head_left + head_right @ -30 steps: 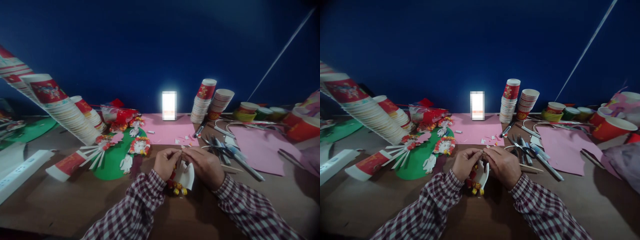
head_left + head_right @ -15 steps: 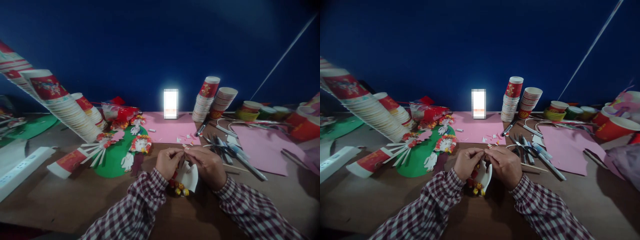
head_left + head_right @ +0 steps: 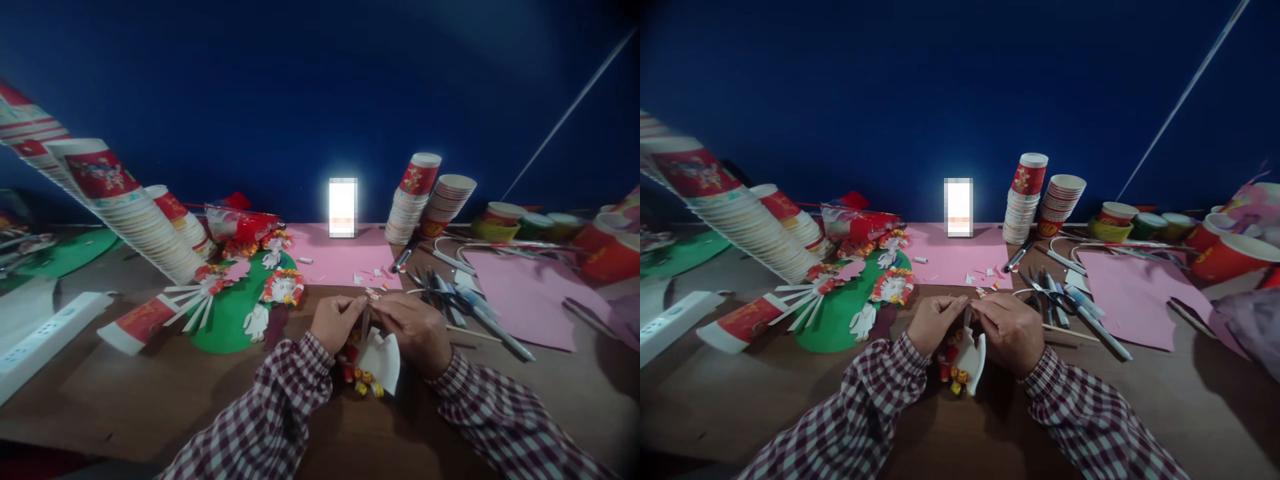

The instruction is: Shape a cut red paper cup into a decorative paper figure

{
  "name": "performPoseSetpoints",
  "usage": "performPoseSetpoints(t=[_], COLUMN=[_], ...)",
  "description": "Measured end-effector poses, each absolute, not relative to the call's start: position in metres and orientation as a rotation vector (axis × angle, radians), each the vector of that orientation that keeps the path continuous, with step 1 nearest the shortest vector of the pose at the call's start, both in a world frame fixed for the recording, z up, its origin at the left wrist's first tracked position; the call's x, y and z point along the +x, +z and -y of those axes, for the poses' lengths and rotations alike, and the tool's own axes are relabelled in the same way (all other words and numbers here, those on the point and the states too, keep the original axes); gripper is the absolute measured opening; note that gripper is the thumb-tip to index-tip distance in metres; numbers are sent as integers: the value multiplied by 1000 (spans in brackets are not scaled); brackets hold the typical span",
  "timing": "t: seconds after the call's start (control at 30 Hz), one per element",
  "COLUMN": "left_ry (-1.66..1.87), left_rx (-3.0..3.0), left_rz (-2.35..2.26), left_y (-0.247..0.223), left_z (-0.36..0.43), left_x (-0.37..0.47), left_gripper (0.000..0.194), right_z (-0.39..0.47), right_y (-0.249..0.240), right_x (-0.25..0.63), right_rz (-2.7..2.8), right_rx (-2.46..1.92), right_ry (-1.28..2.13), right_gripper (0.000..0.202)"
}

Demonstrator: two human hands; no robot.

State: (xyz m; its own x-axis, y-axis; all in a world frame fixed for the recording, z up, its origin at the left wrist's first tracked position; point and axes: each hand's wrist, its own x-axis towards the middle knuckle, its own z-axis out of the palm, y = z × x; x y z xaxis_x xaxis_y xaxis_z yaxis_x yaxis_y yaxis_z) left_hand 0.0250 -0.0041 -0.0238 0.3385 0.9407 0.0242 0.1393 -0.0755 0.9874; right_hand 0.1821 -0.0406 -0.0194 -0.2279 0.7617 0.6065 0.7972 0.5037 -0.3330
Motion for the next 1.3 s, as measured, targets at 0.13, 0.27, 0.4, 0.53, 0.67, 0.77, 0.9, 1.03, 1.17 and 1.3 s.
performPoseSetpoints(t=[0.13, 0.27, 0.4, 0.53, 0.67, 0.77, 0.9, 1.03, 1.17, 1.3], left_ry=[901, 929, 904, 908, 968, 985, 978, 977, 954, 922], left_rx=[1492, 1455, 1436, 1455, 1530, 1565, 1565, 1566, 1550, 1513], left_rz=[-1048, -1020, -1017, -1007, -1056, -1063, -1063, -1061, -1041, -1015], left_y=[-25, -25, -25, -21, -17, -18, -20, -22, -22, -22], left_z=[4, 3, 3, 5, 7, 8, 8, 8, 8, 8], left_x=[25, 25, 24, 26, 27, 27, 27, 27, 28, 28], left_gripper=[44, 39, 35, 32, 29, 29, 29, 28, 27, 28], right_z=[40, 41, 42, 41, 40, 40, 41, 41, 40, 39], right_y=[-19, -16, -15, -15, -15, -14, -14, -16, -18, -16], right_x=[183, 183, 183, 182, 182, 182, 181, 181, 182, 182], right_rz=[2017, 2022, 2019, 1999, 1988, 1971, 1952, 1936, 1950, 1962], right_rx=[-1265, -1248, -1258, -1286, -1295, -1325, -1341, -1348, -1347, -1337], right_ry=[-65, -51, -37, -5, 43, 93, 161, 193, 178, 193], right_gripper=[20, 19, 19, 20, 21, 21, 20, 19, 18, 17])
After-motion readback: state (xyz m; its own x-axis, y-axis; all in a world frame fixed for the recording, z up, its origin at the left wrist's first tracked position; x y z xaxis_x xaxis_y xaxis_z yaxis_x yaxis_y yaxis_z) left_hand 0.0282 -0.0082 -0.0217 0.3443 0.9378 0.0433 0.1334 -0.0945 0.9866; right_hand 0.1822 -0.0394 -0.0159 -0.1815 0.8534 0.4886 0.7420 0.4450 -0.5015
